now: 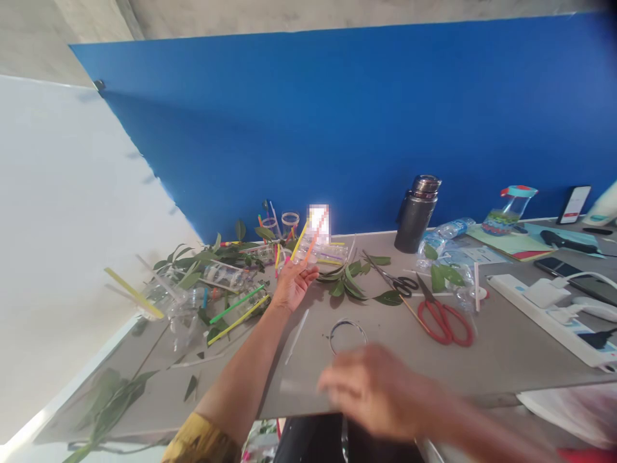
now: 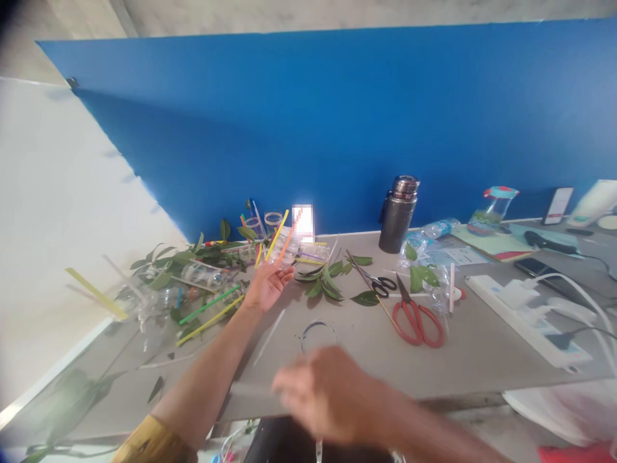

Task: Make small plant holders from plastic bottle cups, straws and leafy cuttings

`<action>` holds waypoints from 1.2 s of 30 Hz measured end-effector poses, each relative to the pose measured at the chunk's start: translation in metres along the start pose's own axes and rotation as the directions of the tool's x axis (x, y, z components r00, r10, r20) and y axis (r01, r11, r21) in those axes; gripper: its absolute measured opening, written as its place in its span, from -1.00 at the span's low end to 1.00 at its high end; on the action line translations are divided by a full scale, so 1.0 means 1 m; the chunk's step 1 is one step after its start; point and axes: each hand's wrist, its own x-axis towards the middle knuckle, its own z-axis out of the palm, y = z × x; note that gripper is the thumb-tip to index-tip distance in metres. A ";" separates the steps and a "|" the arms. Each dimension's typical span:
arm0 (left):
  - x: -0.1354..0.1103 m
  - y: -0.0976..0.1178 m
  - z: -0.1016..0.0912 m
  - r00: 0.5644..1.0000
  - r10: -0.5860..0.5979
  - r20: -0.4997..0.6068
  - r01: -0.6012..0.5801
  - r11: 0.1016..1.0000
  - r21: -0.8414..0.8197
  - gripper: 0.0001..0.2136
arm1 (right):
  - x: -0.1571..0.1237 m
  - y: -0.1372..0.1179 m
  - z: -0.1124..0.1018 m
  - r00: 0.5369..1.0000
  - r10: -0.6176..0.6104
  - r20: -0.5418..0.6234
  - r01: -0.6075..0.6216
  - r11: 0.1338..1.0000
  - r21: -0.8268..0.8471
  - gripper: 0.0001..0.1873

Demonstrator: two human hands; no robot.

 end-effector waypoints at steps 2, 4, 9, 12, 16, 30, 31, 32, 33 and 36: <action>0.000 0.001 0.000 1.000 -0.006 -0.011 0.006 1.000 -0.007 -0.69 | 0.018 0.016 -0.046 0.972 0.089 -0.216 -0.103 0.993 -0.052 -0.74; 0.001 0.003 -0.001 1.000 -0.010 -0.024 0.009 1.000 -0.014 -0.69 | 0.041 0.040 -0.069 0.952 0.161 -0.261 -0.212 0.960 -0.181 -0.74; 0.001 0.007 -0.005 0.999 0.016 -0.030 -0.017 1.000 -0.021 -0.62 | 0.091 0.092 -0.078 0.968 0.224 -0.111 -0.249 0.911 -0.328 -0.82; 0.000 0.006 -0.004 1.000 0.026 0.015 -0.026 1.000 -0.012 -0.55 | 0.113 0.097 -0.097 0.880 0.157 -0.448 -0.238 0.963 -0.129 -0.72; -0.002 0.003 0.000 0.997 0.052 0.051 -0.054 0.998 0.036 -0.51 | 0.144 0.094 -0.122 0.831 0.057 -0.553 -0.002 0.995 0.100 -0.61; 0.001 0.005 -0.002 0.994 0.082 0.072 -0.095 0.974 0.205 -0.50 | 0.161 0.111 -0.112 0.911 0.235 -0.338 -0.028 0.855 0.518 -0.70; 0.001 0.005 -0.002 0.994 0.084 0.069 -0.096 0.973 0.211 -0.50 | 0.162 0.112 -0.111 0.911 0.239 -0.336 -0.028 0.848 0.530 -0.70; 0.002 0.005 -0.002 0.994 0.086 0.067 -0.098 0.972 0.213 -0.50 | 0.163 0.114 -0.110 0.911 0.245 -0.333 -0.027 0.840 0.542 -0.71; 0.002 0.005 -0.003 0.994 0.088 0.066 -0.101 0.972 0.214 -0.49 | 0.163 0.115 -0.109 0.911 0.248 -0.330 -0.025 0.832 0.555 -0.71; 0.002 0.004 -0.004 0.993 0.101 0.059 -0.112 0.969 0.222 -0.51 | 0.165 0.118 -0.106 0.912 0.252 -0.324 -0.021 0.817 0.576 -0.70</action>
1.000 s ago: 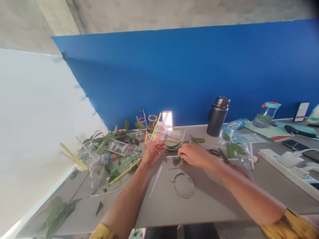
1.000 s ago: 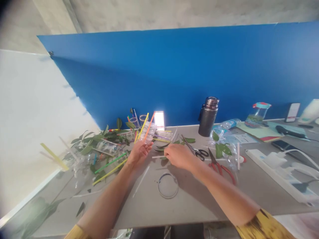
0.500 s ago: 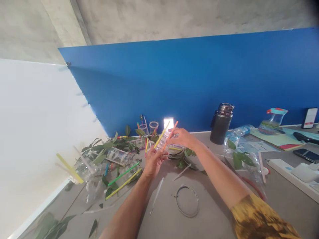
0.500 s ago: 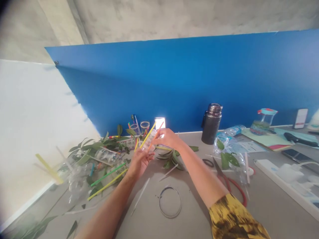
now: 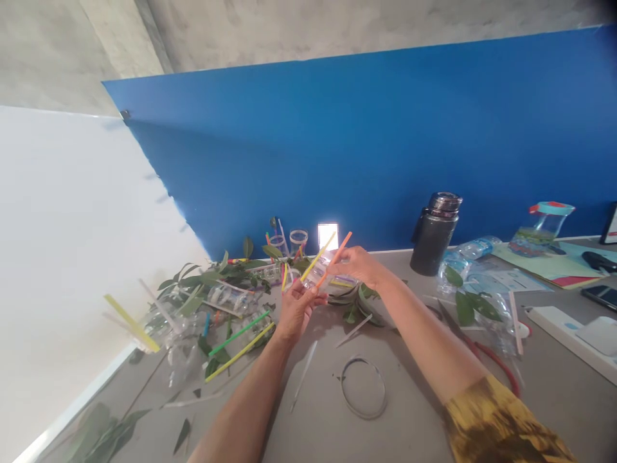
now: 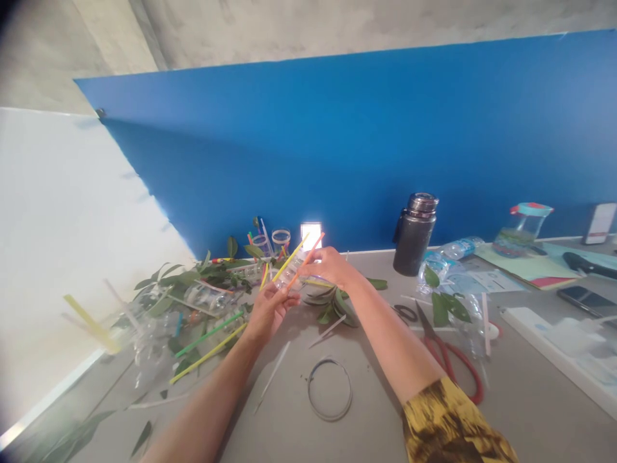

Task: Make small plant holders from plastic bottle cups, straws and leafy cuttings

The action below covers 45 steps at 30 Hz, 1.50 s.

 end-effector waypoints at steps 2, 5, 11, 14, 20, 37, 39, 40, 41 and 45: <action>0.000 -0.001 -0.001 1.000 0.005 -0.011 -0.005 1.000 0.010 -0.54 | 0.000 0.001 0.002 1.000 -0.004 0.002 0.004 1.000 0.007 -0.68; 0.000 -0.003 0.000 1.000 0.014 -0.018 -0.014 1.000 0.001 -0.53 | -0.001 -0.001 0.006 1.000 -0.027 -0.012 0.028 1.000 0.015 -0.66; -0.002 -0.001 0.002 0.997 0.010 -0.078 -0.013 0.999 -0.044 -0.08 | -0.005 -0.007 0.015 0.994 -0.062 -0.084 0.058 0.997 -0.056 -0.70; 0.000 0.001 0.002 0.997 0.031 -0.066 -0.031 1.000 -0.004 -0.24 | -0.007 -0.010 0.017 0.996 -0.070 -0.063 0.066 0.995 -0.074 -0.70; 0.001 0.000 0.000 0.994 0.062 -0.093 -0.064 0.998 -0.010 -0.36 | -0.011 -0.014 0.016 0.998 -0.054 0.012 0.055 0.993 -0.108 -0.61; 0.000 0.000 -0.001 0.976 0.103 -0.191 -0.090 0.993 0.075 -0.32 | -0.006 -0.007 0.017 0.990 -0.120 -0.080 0.124 0.992 0.040 -0.67; 0.001 0.000 -0.001 0.970 0.122 -0.210 -0.110 0.992 0.067 -0.30 | -0.006 -0.006 0.017 0.993 -0.102 -0.058 0.106 0.993 0.057 -0.63; 0.001 -0.001 -0.001 0.969 0.127 -0.213 -0.115 0.991 0.065 -0.30 | -0.006 -0.005 0.018 0.995 -0.091 -0.047 0.094 0.994 0.061 -0.59; 0.001 -0.001 -0.001 0.969 0.130 -0.212 -0.118 0.991 0.067 -0.29 | -0.006 -0.004 0.018 0.996 -0.080 -0.037 0.082 0.995 0.059 -0.55; 0.002 -0.004 -0.002 0.974 0.149 -0.171 -0.133 0.986 0.105 -0.27 | -0.007 0.002 0.022 0.999 -0.043 0.029 0.043 0.999 0.011 -0.56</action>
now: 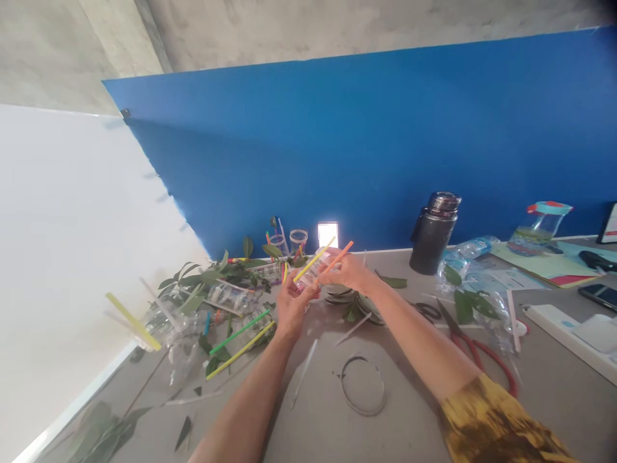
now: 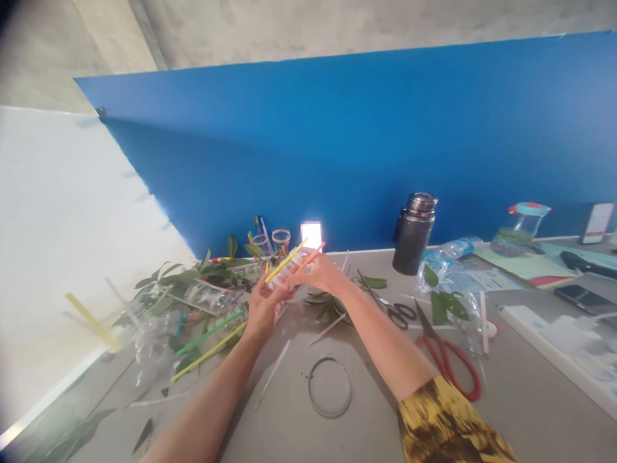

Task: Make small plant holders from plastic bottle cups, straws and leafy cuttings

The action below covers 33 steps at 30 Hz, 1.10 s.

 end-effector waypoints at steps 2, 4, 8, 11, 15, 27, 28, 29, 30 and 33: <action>0.000 -0.002 -0.001 1.000 0.014 -0.004 -0.014 1.000 0.017 -0.26 | 0.000 0.003 0.003 1.000 0.013 0.016 -0.013 1.000 -0.001 -0.65; 0.000 -0.002 -0.002 1.000 0.007 -0.019 -0.007 1.000 0.025 -0.26 | 0.000 0.005 0.006 1.000 0.011 0.000 -0.011 1.000 0.003 -0.68; 0.000 0.000 -0.002 1.000 -0.019 -0.017 0.019 0.999 0.025 -0.25 | 0.000 0.004 0.005 1.000 -0.001 -0.014 0.001 1.000 0.011 -0.63; 0.000 0.002 -0.001 1.000 -0.017 -0.003 0.017 1.000 0.006 -0.28 | -0.001 0.000 0.000 0.995 -0.036 0.098 0.028 0.996 0.083 -0.56; 0.000 0.003 0.000 0.999 -0.037 -0.002 0.037 0.999 -0.017 -0.30 | -0.001 -0.003 -0.005 0.992 -0.067 0.109 0.051 0.988 0.144 -0.51; 0.001 0.005 0.000 0.999 -0.042 -0.027 0.042 0.999 -0.029 -0.31 | 0.004 0.005 -0.006 0.995 -0.089 -0.041 0.091 0.995 0.049 -0.58; 0.001 0.006 0.000 0.999 -0.039 -0.033 0.038 0.999 -0.033 -0.30 | 0.003 0.003 -0.008 0.995 -0.090 -0.032 0.092 0.994 0.055 -0.56; 0.001 0.006 0.000 0.999 -0.037 -0.037 0.035 0.999 -0.036 -0.29 | 0.002 0.001 -0.010 0.995 -0.089 -0.033 0.091 0.994 0.062 -0.55; 0.001 0.006 0.000 0.999 -0.034 -0.038 0.033 0.999 -0.040 -0.28 | 0.001 0.000 -0.011 0.995 -0.083 -0.046 0.086 0.994 0.071 -0.53; 0.001 0.006 0.001 0.999 -0.039 -0.016 0.039 0.998 -0.042 -0.30 | 0.001 -0.002 -0.010 0.989 -0.075 -0.131 0.088 0.992 0.096 -0.56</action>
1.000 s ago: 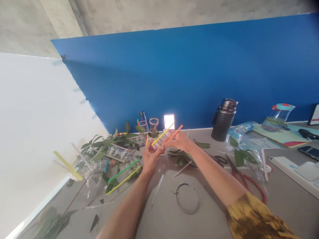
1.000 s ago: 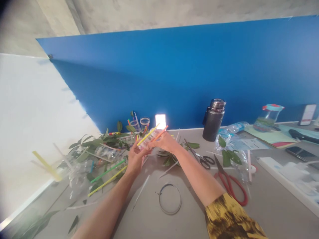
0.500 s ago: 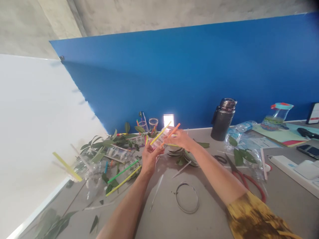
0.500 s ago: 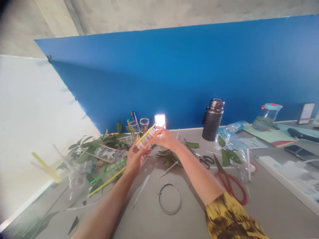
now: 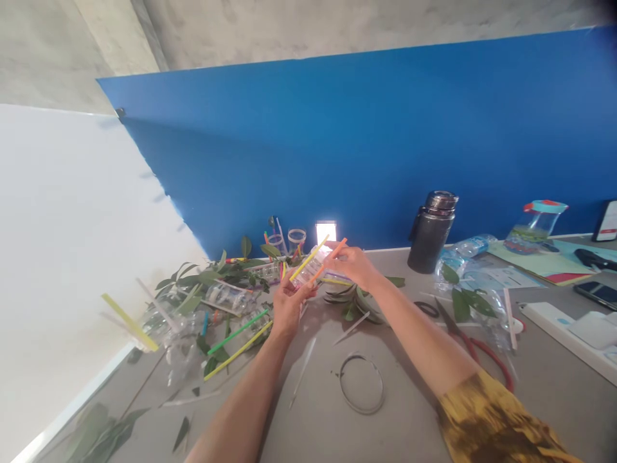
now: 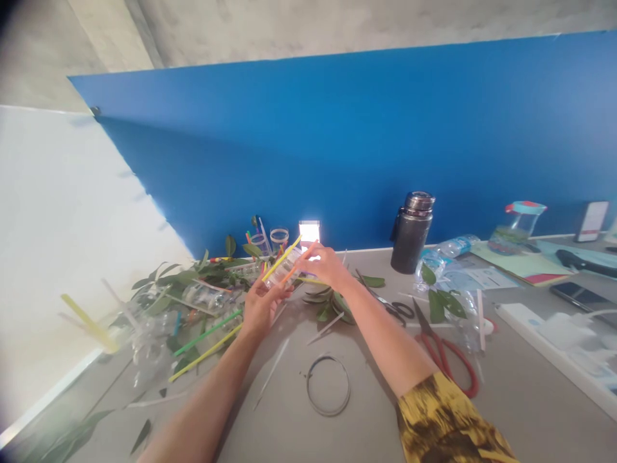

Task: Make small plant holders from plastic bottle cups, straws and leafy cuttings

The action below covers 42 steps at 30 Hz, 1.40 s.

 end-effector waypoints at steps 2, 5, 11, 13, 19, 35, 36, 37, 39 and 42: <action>0.000 0.000 0.000 1.000 -0.009 0.017 0.009 1.000 0.009 -0.33 | 0.001 0.002 0.002 0.999 -0.004 -0.045 0.005 1.000 0.020 -0.56; 0.000 0.000 0.000 1.000 -0.018 0.019 0.018 1.000 0.016 -0.32 | 0.002 0.008 0.001 1.000 -0.004 -0.024 0.005 0.999 0.036 -0.54; -0.001 0.003 0.001 1.000 0.016 0.006 -0.016 0.998 0.067 -0.26 | 0.001 0.011 -0.002 0.989 0.031 0.146 -0.031 1.000 0.000 -0.44; -0.003 0.005 0.003 0.999 0.038 -0.008 -0.036 0.991 0.130 -0.26 | 0.000 0.010 0.000 0.985 0.048 0.165 -0.038 0.997 -0.060 -0.52; -0.002 -0.002 0.000 0.998 0.061 -0.013 -0.057 0.979 0.196 -0.25 | -0.004 0.006 0.007 0.985 0.112 0.128 -0.108 0.994 -0.035 -0.68; 0.004 0.002 -0.005 0.993 -0.032 0.110 0.035 0.999 -0.029 -0.27 | -0.002 0.007 0.001 0.985 0.122 0.121 -0.126 0.992 0.021 -0.58; 0.003 0.003 -0.005 0.988 -0.045 0.147 0.053 0.997 -0.051 -0.28 | -0.001 0.007 0.002 0.986 0.130 0.100 -0.134 0.990 0.038 -0.59; 0.003 0.005 -0.006 0.980 -0.059 0.188 0.074 0.995 -0.070 -0.29 | -0.001 0.008 0.002 0.986 0.141 0.089 -0.147 0.987 0.066 -0.59; 0.002 0.006 -0.008 0.965 -0.080 0.248 0.104 0.991 -0.088 -0.23 | 0.001 0.011 0.000 0.981 0.170 0.092 -0.181 0.976 0.119 -0.57; 0.001 0.005 -0.008 0.965 -0.077 0.250 0.096 0.993 -0.065 -0.06 | 0.003 0.014 -0.003 0.975 0.193 0.107 -0.206 0.970 0.130 -0.56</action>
